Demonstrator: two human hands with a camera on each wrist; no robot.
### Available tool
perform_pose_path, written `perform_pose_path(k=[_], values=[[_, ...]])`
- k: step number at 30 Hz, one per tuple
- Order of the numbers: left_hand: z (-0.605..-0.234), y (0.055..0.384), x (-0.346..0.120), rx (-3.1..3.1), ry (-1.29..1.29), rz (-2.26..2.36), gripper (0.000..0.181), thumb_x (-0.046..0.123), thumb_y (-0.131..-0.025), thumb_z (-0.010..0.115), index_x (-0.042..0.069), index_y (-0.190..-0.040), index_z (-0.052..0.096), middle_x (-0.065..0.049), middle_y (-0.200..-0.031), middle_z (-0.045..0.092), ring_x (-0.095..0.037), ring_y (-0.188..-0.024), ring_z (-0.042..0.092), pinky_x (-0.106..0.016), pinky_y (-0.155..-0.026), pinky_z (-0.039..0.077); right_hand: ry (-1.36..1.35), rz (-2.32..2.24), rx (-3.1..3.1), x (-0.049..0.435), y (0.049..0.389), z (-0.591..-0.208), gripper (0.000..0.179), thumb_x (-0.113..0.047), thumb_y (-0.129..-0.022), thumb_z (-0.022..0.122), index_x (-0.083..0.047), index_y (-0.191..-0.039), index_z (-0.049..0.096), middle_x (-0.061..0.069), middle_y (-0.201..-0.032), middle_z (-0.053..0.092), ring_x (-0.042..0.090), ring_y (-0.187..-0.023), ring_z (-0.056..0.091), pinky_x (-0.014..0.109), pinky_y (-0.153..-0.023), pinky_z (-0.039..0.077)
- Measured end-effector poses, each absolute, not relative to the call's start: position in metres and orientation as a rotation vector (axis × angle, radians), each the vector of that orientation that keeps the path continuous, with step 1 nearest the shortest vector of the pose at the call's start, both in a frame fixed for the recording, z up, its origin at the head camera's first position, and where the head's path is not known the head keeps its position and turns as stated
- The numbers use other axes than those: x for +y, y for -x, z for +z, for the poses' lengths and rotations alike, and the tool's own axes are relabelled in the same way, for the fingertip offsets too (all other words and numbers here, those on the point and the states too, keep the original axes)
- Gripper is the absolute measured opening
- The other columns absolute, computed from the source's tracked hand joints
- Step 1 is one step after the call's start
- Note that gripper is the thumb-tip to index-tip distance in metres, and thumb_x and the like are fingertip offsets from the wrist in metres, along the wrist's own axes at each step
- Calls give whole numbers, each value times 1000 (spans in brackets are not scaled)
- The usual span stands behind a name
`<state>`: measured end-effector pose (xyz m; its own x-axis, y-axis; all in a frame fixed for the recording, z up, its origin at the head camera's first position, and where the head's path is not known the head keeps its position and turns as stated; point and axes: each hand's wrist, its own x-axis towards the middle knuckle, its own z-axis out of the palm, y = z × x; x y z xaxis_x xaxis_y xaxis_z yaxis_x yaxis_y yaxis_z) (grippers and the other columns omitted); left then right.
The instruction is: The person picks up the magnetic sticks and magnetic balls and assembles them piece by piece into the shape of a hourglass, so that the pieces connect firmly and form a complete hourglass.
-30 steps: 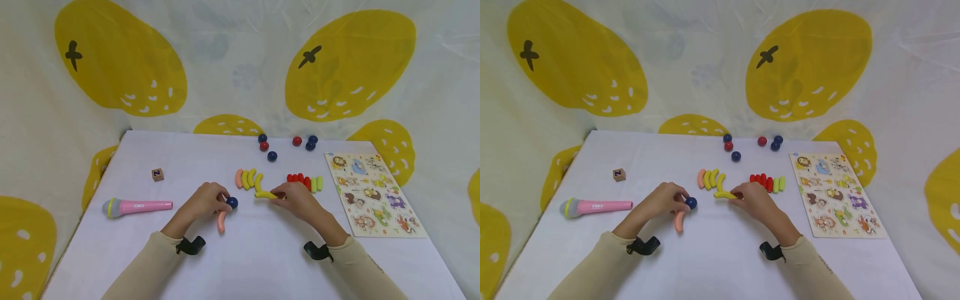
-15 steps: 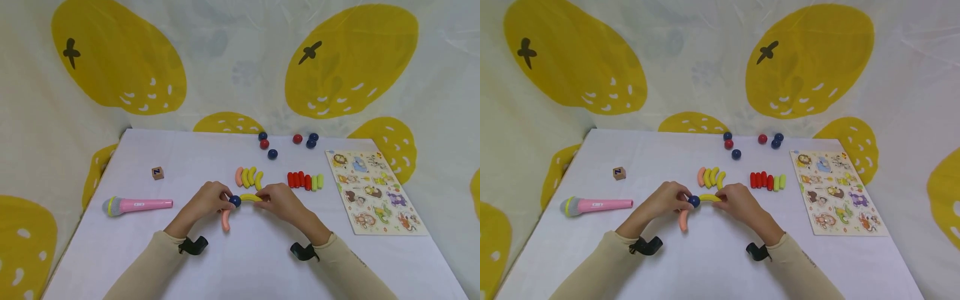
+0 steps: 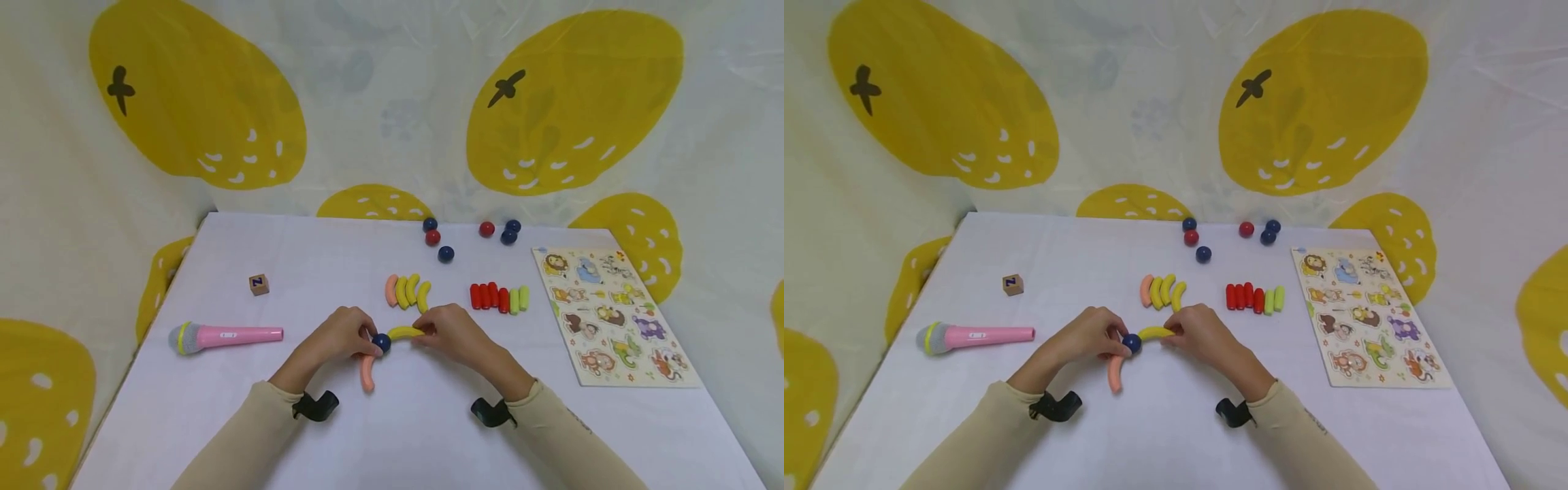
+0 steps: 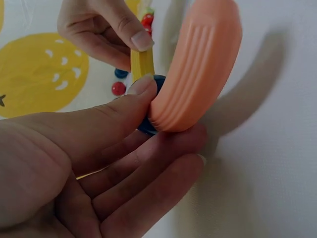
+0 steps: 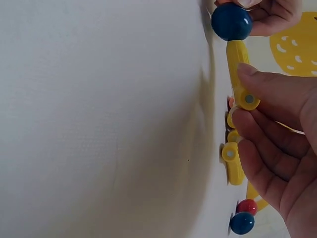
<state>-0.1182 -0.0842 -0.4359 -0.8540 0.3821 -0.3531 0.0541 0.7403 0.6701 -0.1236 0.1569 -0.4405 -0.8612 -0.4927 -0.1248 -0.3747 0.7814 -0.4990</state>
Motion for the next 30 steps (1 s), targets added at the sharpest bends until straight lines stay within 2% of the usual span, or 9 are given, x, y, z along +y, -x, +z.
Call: perform_pose_path(k=[6, 14, 17, 22, 30], values=[[-436, 120, -85, 2477, -322, 860, 30, 25, -79, 89, 8, -101, 79, 1, -71, 67, -12, -66, 58, -23, -60, 43, 684, -660, 2715, 152, 128, -443, 27, -24, -83, 85, -14, -108, 81, -3, -87, 78, 6, -76, 60, 20, -75, 57], [-432, 125, -71, 2622, -456, 787, 37, 27, -80, 88, 8, -110, 75, 2, -79, 65, -12, -72, 56, -24, -64, 44, 761, -661, 2717, 146, 133, -441, 26, -22, -83, 85, -14, -107, 81, -3, -90, 78, 8, -79, 61, 22, -77, 56], [-433, 125, -64, 2641, -510, 798, 34, 22, -81, 86, 7, -109, 75, 1, -80, 64, -12, -73, 55, -23, -64, 44, 792, -680, 2713, 142, 134, -442, 26, -19, -83, 85, -14, -108, 80, -3, -92, 78, 8, -81, 64, 24, -80, 58], [-433, 125, -58, 2666, -508, 818, 20, 14, -82, 85, 7, -98, 77, 1, -75, 64, -13, -72, 54, -24, -65, 43, 793, -704, 2713, 138, 133, -440, 28, -17, -83, 85, -14, -110, 80, -2, -94, 79, 10, -85, 69, 28, -86, 60], [-434, 126, -59, 2652, -489, 784, 11, 9, -82, 81, 7, -91, 78, 1, -71, 63, -14, -70, 54, -23, -62, 43, 761, -728, 2680, 141, 134, -439, 27, -17, -85, 84, -13, -111, 79, -2, -98, 79, 9, -89, 70, 27, -86, 61]])
